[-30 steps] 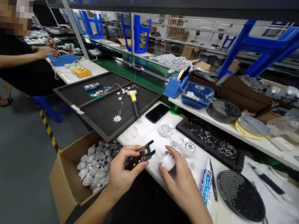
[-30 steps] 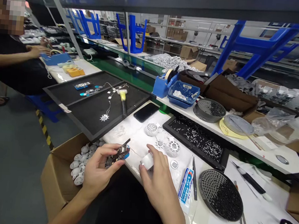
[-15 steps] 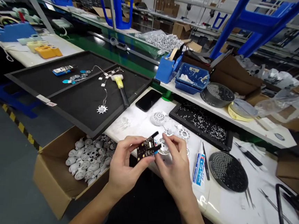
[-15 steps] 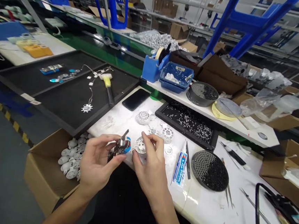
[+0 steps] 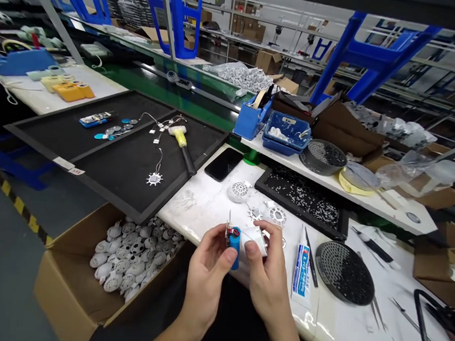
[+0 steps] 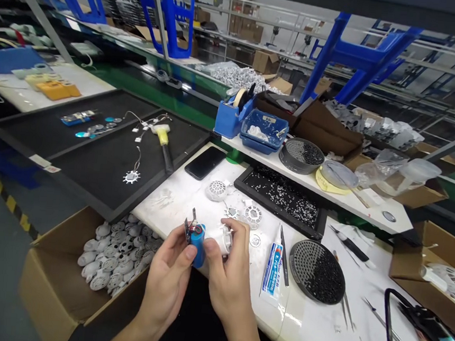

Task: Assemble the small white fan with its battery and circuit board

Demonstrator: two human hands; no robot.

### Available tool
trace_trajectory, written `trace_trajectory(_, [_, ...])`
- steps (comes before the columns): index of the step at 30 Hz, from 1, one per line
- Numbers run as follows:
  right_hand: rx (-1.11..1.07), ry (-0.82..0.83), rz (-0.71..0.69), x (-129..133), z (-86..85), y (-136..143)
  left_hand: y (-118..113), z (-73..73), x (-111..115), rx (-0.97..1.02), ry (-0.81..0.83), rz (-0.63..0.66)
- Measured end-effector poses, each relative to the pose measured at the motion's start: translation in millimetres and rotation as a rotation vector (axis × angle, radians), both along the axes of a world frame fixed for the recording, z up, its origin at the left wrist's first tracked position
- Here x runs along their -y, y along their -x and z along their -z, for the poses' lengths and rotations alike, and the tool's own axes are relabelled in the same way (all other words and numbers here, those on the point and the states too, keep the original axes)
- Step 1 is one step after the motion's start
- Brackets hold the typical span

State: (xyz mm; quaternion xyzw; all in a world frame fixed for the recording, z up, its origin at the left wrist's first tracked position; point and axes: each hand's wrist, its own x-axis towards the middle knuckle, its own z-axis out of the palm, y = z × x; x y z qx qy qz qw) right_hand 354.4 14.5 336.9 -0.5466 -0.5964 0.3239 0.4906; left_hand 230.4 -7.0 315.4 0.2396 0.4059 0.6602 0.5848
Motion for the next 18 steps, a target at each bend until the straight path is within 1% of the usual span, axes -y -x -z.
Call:
trace_trajectory(2, [-0.169, 0.063, 0.011, 4, -0.3, 5, -10, 0.7, 5, -0.020, -0.023, -0.038])
trace_trajectory(4, [-0.324, 0.095, 0.040, 7, -1.9, 7, -15, 0.4, 9, -0.102, -0.066, -0.077])
trace_trajectory(6, [-0.395, 0.094, 0.080, 8, -4.2, 7, -17, -1.3, 12, -0.225, -0.131, -0.089])
trace_trajectory(8, [-0.424, 0.097, 0.090, 9, -6.4, 6, -18, -3.3, 13, -0.344, -0.212, -0.088])
trace_trajectory(10, [-0.530, 0.115, 0.041, 11, -8.1, 4, -21, -3.9, 14, -0.424, -0.284, -0.095])
trace_trajectory(13, [-0.827, 0.125, -0.072, 16, -10.4, 4, -28, -1.0, 14, -0.496, -0.343, -0.120])
trace_trajectory(15, [-0.985, 0.100, -0.094, 18, -11.9, 5, -33, 2.2, 14, -0.538, -0.368, -0.167])
trace_trajectory(16, [-1.030, 0.095, -0.072, 19, -12.6, 6, -35, 3.5, 14, -0.562, -0.383, -0.195])
trace_trajectory(18, [-1.055, 0.118, 0.016, 19, -13.7, 8, -39, 5.5, 13, -0.628, -0.441, -0.242])
